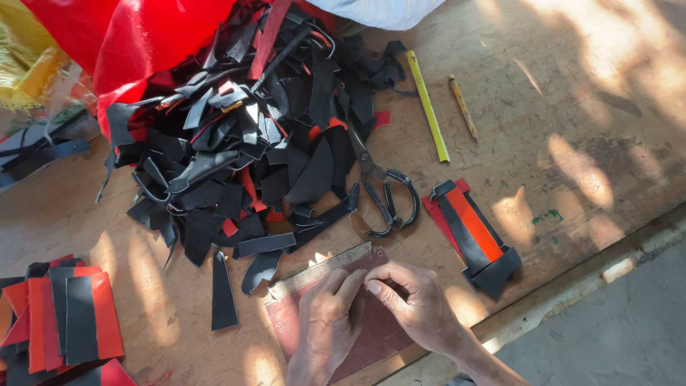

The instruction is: The person assembles red and black shoe parts on a wooden workbench. They cut, fold, and align pieces using shears and a template, then stack the finished units.

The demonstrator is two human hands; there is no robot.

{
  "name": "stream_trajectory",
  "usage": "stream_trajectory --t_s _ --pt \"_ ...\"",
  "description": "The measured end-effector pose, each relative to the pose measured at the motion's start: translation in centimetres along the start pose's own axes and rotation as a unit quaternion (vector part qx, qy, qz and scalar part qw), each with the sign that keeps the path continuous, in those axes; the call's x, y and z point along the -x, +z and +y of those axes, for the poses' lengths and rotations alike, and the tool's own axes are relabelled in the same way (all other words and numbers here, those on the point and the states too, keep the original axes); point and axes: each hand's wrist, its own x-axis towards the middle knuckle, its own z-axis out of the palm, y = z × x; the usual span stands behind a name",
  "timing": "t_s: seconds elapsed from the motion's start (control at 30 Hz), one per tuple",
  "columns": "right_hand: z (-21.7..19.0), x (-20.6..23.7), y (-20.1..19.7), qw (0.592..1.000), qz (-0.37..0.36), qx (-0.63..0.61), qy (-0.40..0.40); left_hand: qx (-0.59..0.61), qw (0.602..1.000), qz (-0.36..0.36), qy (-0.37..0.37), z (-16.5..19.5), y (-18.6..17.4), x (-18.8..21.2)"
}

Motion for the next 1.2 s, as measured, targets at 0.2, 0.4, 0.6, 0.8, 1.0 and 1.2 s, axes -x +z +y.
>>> stream_trajectory --t_s 0.2,0.4,0.6,0.8,1.0,1.2 --pt "0.0 0.4 1.1 1.0 0.008 0.013 0.024 0.009 1.0 -0.008 -0.002 -0.2 -0.9 0.5" --pt "0.8 -0.6 2.2 0.998 0.015 0.048 0.038 0.031 1.0 -0.001 0.004 -1.5 -1.5 0.2" --pt "0.8 -2.0 3.6 0.999 0.018 0.014 0.04 0.105 0.994 0.001 -0.021 -2.6 -3.5 -0.4" --pt "-1.5 -4.0 5.5 0.993 0.046 0.108 0.032 0.179 0.979 -0.041 -0.093 -3.4 -8.0 1.8" --pt "-2.0 -6.4 9.8 0.992 0.025 0.12 -0.033 0.007 0.965 0.184 -0.184 -9.6 -13.5 3.5" --pt "-0.5 -7.4 11.7 0.978 0.024 0.203 -0.029 -0.318 0.861 0.268 -0.293 -17.2 -21.2 5.2"
